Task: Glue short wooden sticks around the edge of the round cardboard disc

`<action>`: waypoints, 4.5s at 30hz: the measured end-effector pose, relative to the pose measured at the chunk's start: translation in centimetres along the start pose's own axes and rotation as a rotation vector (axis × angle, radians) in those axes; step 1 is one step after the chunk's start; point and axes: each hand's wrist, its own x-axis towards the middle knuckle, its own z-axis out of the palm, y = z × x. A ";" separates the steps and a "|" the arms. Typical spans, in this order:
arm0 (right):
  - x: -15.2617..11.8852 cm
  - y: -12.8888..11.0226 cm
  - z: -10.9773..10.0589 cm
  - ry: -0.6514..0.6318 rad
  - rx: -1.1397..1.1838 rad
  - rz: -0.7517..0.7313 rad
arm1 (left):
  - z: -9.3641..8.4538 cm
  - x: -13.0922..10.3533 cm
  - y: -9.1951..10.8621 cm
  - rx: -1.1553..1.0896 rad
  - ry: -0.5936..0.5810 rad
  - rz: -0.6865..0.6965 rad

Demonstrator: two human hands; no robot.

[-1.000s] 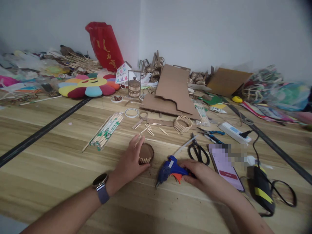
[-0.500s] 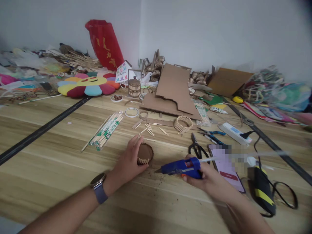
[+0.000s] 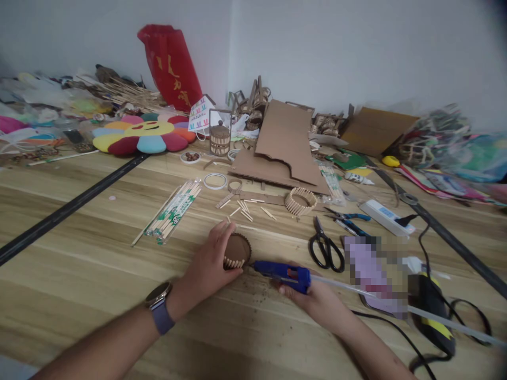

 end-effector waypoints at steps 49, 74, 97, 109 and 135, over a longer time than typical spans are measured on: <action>-0.2 1.0 1.4 0.086 -0.146 -0.083 | 0.3 -0.1 -0.2 0.016 0.010 0.006; 0.2 1.3 0.1 0.110 0.047 0.038 | 0.1 -0.1 -0.1 0.000 0.012 0.021; 0.5 1.1 -5.1 -0.388 0.264 0.182 | 0.3 -0.1 -0.2 -0.006 0.028 0.008; 9.0 -4.9 -2.9 -0.046 -0.695 -0.063 | 0.1 0.1 0.1 0.019 -0.008 -0.029; 7.9 -4.7 -1.2 -0.214 -0.110 -0.141 | 0.2 0.1 -0.1 -0.014 -0.024 -0.032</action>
